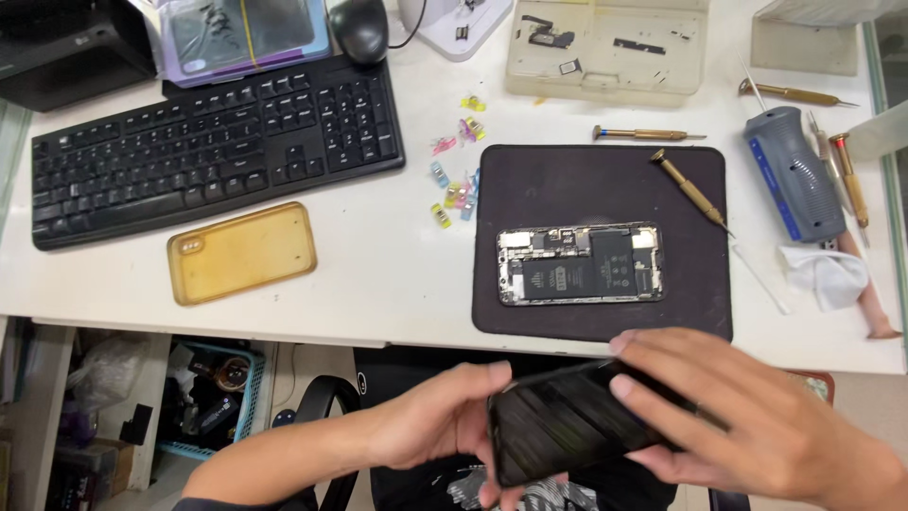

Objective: The person disassembles a smartphone, cleans internal components with a cloth, installs a new battery, and applies adhesive around the back cover. The device is handled throughout, with tools and parts organized on the workbench.

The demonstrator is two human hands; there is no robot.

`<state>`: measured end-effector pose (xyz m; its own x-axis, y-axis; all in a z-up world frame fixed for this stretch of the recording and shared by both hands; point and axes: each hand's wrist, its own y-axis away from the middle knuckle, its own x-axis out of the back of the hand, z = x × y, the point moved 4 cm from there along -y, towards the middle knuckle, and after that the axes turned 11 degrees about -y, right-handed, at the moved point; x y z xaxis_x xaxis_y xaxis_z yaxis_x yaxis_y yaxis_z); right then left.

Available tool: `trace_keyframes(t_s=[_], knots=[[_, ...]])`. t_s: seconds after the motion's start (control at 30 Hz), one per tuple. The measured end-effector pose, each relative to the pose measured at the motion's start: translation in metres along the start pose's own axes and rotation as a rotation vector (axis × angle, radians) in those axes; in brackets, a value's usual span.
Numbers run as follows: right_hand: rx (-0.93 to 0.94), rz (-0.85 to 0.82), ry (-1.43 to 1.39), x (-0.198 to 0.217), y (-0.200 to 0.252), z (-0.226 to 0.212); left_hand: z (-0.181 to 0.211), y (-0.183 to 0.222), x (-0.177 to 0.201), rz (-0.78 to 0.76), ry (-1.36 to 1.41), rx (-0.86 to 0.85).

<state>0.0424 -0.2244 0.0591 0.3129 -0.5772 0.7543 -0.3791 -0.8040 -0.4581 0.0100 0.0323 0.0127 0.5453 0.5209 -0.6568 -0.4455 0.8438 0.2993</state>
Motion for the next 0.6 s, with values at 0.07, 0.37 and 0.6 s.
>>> trace_keyframes(t_s=[0.07, 0.37, 0.6], knots=[[-0.158, 0.008, -0.064, 0.012, 0.010, 0.021, 0.021, -0.002, 0.008, 0.191, -0.302, -0.094], [-0.426, -0.051, -0.209, 0.026, -0.009, 0.111, 0.092, -0.008, 0.035, 0.797, -1.727, -0.708], [-0.504, -0.051, -0.208, 0.016, -0.030, 0.121, 0.089, -0.026, 0.051, 0.661, -1.704, -0.675]])
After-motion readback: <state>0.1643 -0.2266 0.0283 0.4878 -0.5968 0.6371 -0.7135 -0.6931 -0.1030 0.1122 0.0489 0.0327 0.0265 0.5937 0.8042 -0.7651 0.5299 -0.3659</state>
